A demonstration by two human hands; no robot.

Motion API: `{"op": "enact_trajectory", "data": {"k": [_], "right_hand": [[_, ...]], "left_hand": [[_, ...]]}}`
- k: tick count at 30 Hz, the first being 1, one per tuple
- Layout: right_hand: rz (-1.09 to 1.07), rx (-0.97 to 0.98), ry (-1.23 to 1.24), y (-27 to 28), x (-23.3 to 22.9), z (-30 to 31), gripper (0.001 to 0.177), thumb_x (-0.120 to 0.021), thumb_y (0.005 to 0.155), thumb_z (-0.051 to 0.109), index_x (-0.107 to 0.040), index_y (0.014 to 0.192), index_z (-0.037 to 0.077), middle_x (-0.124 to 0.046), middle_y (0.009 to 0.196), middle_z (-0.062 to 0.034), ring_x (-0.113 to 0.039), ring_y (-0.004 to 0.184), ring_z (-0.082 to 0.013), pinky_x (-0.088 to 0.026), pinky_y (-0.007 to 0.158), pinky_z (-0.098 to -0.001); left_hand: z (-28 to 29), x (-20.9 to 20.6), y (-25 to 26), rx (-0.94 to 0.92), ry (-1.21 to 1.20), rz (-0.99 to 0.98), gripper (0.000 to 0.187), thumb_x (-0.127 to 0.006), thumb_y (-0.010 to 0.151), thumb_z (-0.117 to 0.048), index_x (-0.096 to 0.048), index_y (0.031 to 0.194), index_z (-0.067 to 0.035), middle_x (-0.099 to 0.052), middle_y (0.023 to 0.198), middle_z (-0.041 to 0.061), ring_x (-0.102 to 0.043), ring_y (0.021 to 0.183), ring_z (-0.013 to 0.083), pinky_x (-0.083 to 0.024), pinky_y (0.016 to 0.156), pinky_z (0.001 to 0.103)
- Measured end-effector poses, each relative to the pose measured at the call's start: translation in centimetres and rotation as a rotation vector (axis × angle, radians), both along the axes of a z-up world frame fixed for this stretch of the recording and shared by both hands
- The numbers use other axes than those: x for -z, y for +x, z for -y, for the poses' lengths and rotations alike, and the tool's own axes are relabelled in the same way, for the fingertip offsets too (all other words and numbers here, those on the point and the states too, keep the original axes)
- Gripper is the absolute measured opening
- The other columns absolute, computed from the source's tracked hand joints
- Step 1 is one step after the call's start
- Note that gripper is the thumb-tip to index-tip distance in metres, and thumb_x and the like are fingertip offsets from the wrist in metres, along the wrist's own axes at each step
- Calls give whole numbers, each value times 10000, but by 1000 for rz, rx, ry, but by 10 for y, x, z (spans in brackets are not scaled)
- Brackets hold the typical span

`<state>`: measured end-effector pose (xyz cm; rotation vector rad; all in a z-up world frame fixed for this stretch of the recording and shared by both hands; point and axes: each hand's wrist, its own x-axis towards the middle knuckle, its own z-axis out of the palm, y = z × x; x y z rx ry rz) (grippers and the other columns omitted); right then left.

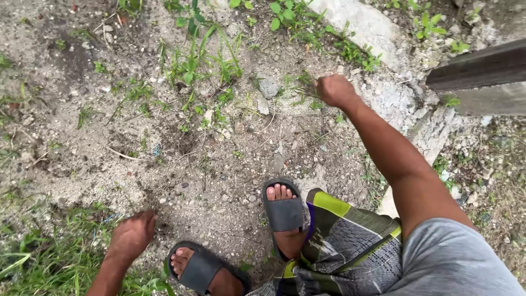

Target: Manually picking weeds and small plants from a dirt and gravel patch.

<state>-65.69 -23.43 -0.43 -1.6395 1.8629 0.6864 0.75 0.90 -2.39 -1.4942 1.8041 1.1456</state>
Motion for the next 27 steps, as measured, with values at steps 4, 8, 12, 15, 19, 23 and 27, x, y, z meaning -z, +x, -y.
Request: {"op": "enact_trajectory", "data": {"k": [4,8,12,15,19,23,27], "right_hand": [[-46,-143,14,17,-6,-9,660,-328,1119,551,-669,1066,-11,-648,1104,-313,-613,1044,-416,-476,944,-590],[-250,-167,372,11,30,-23,463,-378,1033,438,-639,1190,90,-661,1161,-189,-675,1093,-306,-548,992,-505],[-154,-109,164,-24,69,-28,506,-237,1179,314,-648,1077,38,-706,1017,-183,-700,945,-297,-580,882,-459],[-111,-33,230,15,12,4,484,-340,1146,358,-716,1046,70,-715,924,-179,-694,824,-241,-637,767,-441],[-16,165,49,45,-18,10,433,-370,1122,403,-679,1106,100,-663,876,-130,-656,765,-235,-552,803,-474],[-112,-111,288,56,-2,-6,531,-434,1038,568,-618,1092,73,-580,865,-94,-593,797,-230,-576,790,-413],[-152,-175,238,37,43,-16,531,-285,1119,482,-622,1034,80,-565,856,-83,-590,815,-230,-542,814,-416]], "left_hand": [[13,2,-6,48,-66,-43,410,-374,1052,-411,-659,1093,-119,-758,1003,122,-758,832,297,-626,858,445],[28,1,-16,20,-56,-99,428,-358,1049,-394,-662,1129,-104,-750,953,135,-741,737,274,-637,766,433],[30,-2,-19,62,-10,-77,454,-325,1080,-403,-667,1096,-105,-742,935,128,-727,701,224,-654,742,391],[35,-10,-22,35,19,-72,425,-326,1070,-377,-647,1137,-106,-735,963,128,-733,695,229,-667,719,388],[22,2,-13,59,-70,-108,415,-355,1066,-375,-666,1050,-101,-747,944,122,-729,726,234,-637,781,405],[24,-3,-14,43,-102,-131,404,-371,1043,-373,-670,1047,-102,-744,963,123,-732,758,250,-624,811,423],[26,-6,-16,64,-4,-65,415,-339,1070,-374,-659,1082,-109,-746,974,118,-744,776,252,-628,839,411]]}}
